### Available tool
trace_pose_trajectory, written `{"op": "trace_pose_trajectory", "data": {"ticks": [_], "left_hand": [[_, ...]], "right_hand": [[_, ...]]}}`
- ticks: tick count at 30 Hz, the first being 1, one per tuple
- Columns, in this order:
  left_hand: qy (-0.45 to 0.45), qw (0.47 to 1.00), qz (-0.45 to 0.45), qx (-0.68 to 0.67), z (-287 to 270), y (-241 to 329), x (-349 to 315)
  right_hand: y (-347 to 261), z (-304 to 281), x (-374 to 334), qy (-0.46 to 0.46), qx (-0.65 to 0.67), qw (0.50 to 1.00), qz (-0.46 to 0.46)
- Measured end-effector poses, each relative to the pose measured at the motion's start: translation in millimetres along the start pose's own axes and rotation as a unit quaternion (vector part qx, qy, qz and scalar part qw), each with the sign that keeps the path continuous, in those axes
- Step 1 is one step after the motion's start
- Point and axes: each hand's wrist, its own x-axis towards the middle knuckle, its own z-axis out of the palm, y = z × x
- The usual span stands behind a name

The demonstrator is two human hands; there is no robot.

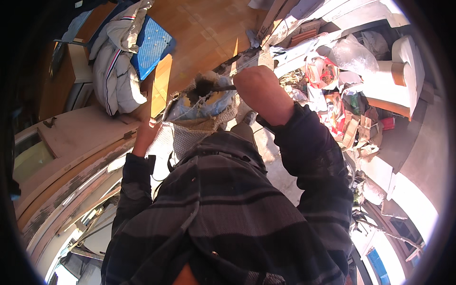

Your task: The person sweeps a cluttered outdoor area with a broom, then uses a crowbar to pry apart a cushion or foam block, removing stuffing and separating pieces. The person handles the cushion and crowbar throughout, working on a single item.

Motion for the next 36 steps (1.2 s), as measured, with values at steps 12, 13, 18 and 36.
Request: {"op": "trace_pose_trajectory", "data": {"ticks": [12,13,18,36], "left_hand": [[0.047,0.977,0.12,0.17,27,84,97],[0.069,0.974,0.124,0.175,27,83,103],[0.125,0.988,0.057,0.076,23,64,108],[0.171,0.973,0.14,0.067,45,89,116]], "right_hand": [[5,8,-55,-0.073,0.006,0.993,0.091],[7,6,-60,-0.083,0.018,0.991,0.106],[0,2,-68,-0.077,0.057,0.985,0.142],[-14,-9,-34,-0.115,0.058,0.988,0.082]]}}
